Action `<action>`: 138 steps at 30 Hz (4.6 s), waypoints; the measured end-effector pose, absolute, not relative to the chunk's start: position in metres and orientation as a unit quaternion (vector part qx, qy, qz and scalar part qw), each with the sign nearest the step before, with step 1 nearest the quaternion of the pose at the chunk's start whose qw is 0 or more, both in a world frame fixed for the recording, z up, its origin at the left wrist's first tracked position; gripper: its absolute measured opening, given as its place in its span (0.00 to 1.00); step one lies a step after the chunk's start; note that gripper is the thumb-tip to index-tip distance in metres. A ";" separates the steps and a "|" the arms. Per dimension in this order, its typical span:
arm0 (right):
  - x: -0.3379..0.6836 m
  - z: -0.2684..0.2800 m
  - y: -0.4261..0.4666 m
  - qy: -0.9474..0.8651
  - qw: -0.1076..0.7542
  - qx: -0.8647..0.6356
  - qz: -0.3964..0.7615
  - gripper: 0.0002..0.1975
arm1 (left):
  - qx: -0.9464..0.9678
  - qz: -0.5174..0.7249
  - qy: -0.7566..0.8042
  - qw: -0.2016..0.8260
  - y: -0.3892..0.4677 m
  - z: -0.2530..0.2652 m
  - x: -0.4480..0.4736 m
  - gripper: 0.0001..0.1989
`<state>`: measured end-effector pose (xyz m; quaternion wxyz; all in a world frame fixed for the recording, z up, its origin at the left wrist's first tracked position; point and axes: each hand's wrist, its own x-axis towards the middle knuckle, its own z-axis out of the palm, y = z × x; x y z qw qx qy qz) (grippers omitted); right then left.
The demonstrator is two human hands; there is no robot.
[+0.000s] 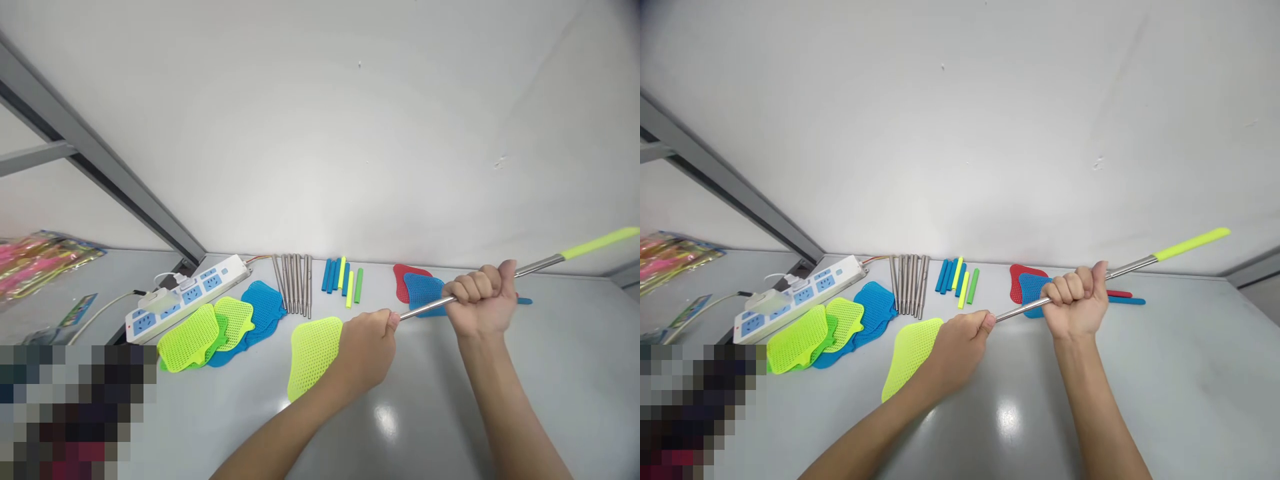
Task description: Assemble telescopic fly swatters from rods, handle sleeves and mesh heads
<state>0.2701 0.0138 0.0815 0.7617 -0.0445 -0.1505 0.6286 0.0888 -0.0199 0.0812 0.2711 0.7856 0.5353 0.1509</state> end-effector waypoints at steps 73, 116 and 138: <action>0.330 0.115 -0.019 0.061 0.779 0.109 0.614 0.14 | 0.924 0.143 0.318 0.157 -0.024 0.075 0.097 0.16; 0.276 0.109 -0.006 0.411 -0.532 0.726 -0.148 0.13 | 0.849 0.202 0.354 0.337 -0.024 0.089 0.088 0.16; 0.291 0.091 0.017 -0.130 0.698 -0.140 0.690 0.04 | 0.843 0.257 0.443 0.167 -0.017 0.075 0.094 0.17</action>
